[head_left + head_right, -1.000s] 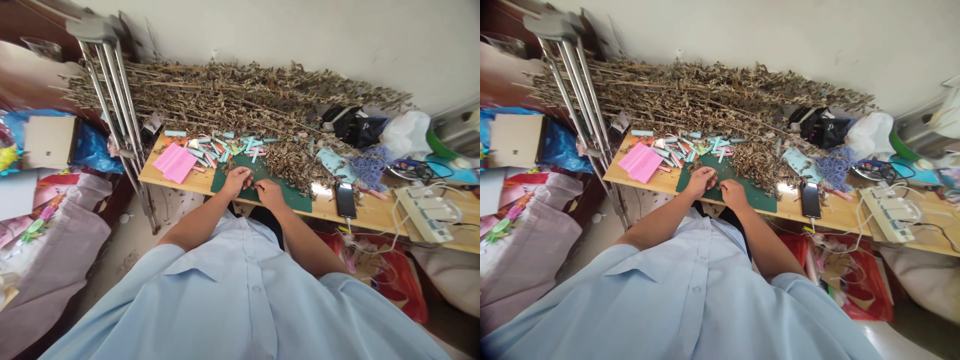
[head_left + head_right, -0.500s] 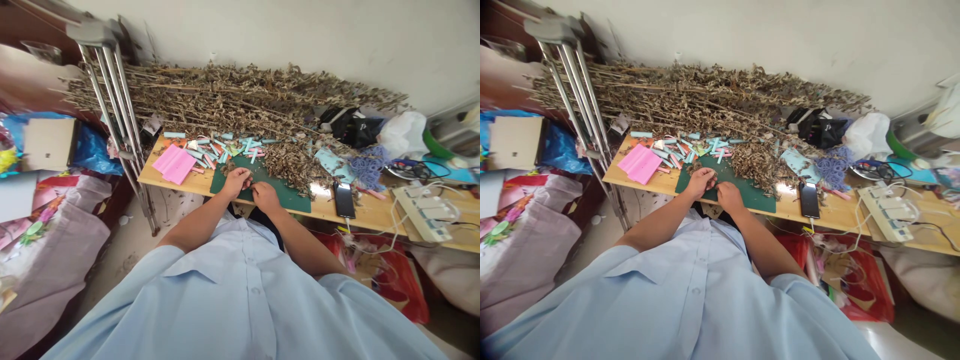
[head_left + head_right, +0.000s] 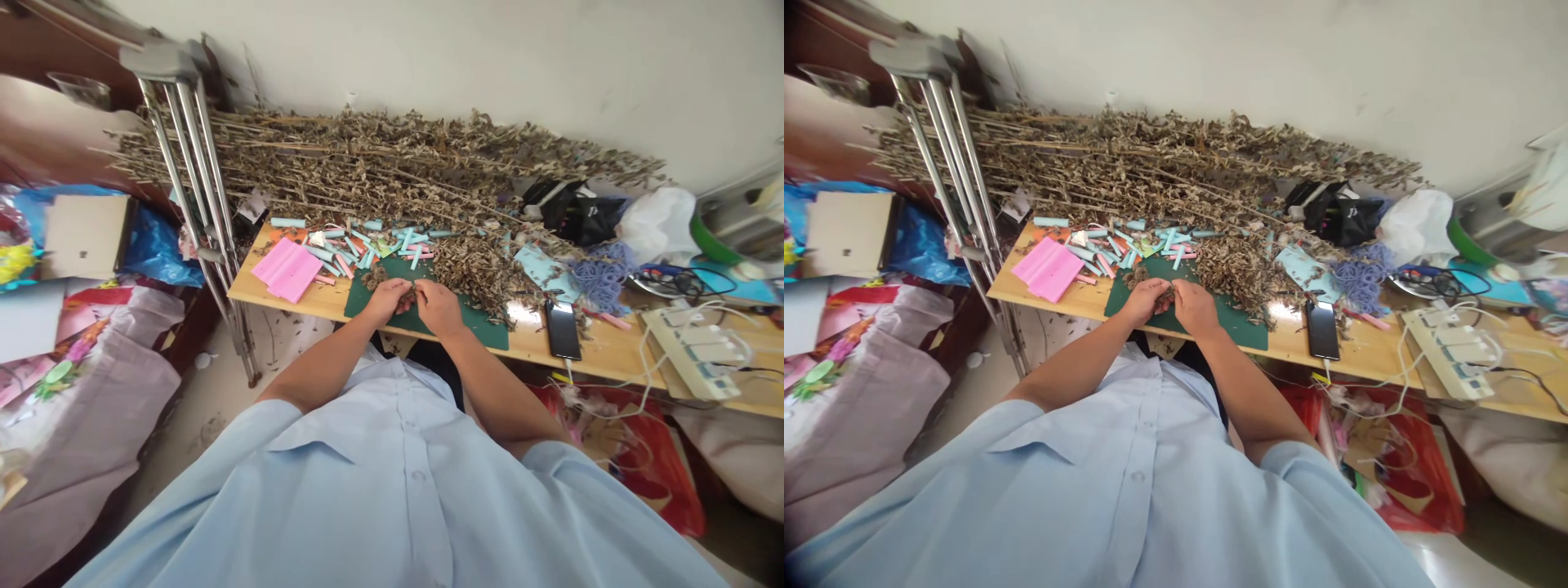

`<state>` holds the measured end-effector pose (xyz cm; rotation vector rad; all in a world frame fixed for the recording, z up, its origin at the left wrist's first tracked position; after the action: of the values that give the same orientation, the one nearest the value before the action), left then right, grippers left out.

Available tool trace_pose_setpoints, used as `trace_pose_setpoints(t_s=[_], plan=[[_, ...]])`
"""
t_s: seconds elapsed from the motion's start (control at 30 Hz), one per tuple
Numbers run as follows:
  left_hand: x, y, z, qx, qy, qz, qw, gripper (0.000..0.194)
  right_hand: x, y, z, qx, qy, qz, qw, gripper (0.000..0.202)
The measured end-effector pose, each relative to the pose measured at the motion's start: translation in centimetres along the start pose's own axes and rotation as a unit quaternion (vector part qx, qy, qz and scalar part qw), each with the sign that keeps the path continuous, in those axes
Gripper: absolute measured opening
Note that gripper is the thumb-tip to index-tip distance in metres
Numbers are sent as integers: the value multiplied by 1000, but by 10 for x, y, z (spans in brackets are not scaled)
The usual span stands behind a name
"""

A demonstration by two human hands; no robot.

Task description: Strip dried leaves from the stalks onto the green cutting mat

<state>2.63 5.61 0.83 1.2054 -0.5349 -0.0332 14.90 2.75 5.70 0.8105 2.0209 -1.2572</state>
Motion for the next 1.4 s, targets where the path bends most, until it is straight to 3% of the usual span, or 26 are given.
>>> trace_pose_setpoints(t_s=[0.13, 0.23, 0.4, 0.5, 0.9, 1.2, 1.3, 1.4], plan=[[0, 1, 1, 27, -2, -12, 1000, 29, 0, 0, -1, 0, -15, 7, 1000, 33], [-1, 0, 1, 11, 11, -7, 1000, 25, -2, 3, -2, 24, 1, -52, 998, 31], [0, 0, 1, -20, 31, -13, 999, 18, -2, 20, -2, 139, 66, -175, 973, 29], [1, 1, 2, -15, 32, -10, 999, 17, 5, 26, -2, 184, 40, -202, 961, 19], [0, 3, 0, 52, 53, -105, 992, 16, -1, 10, -1, 139, 60, -106, 983, 17], [-2, -1, -3, 86, 88, -169, 978, 18, 1, -9, 0, 48, 49, 91, 993, 18], [-1, 0, -2, 86, 87, -183, 975, 17, 2, -6, 4, 60, 60, 60, 995, 14], [1, 2, -1, 73, 76, -157, 982, 17, 4, 9, 7, 145, 105, -82, 980, 18]])
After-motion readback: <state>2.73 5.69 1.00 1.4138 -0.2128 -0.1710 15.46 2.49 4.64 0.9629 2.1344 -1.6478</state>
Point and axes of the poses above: each hand's wrist, its own z-axis away from the middle knuckle, its own x-axis out of the palm, y = z × x, the point moved 6 cm from there along -z, towards the middle knuckle, and after that the axes turned 2 degrees about -x, right-handed, at the moved point
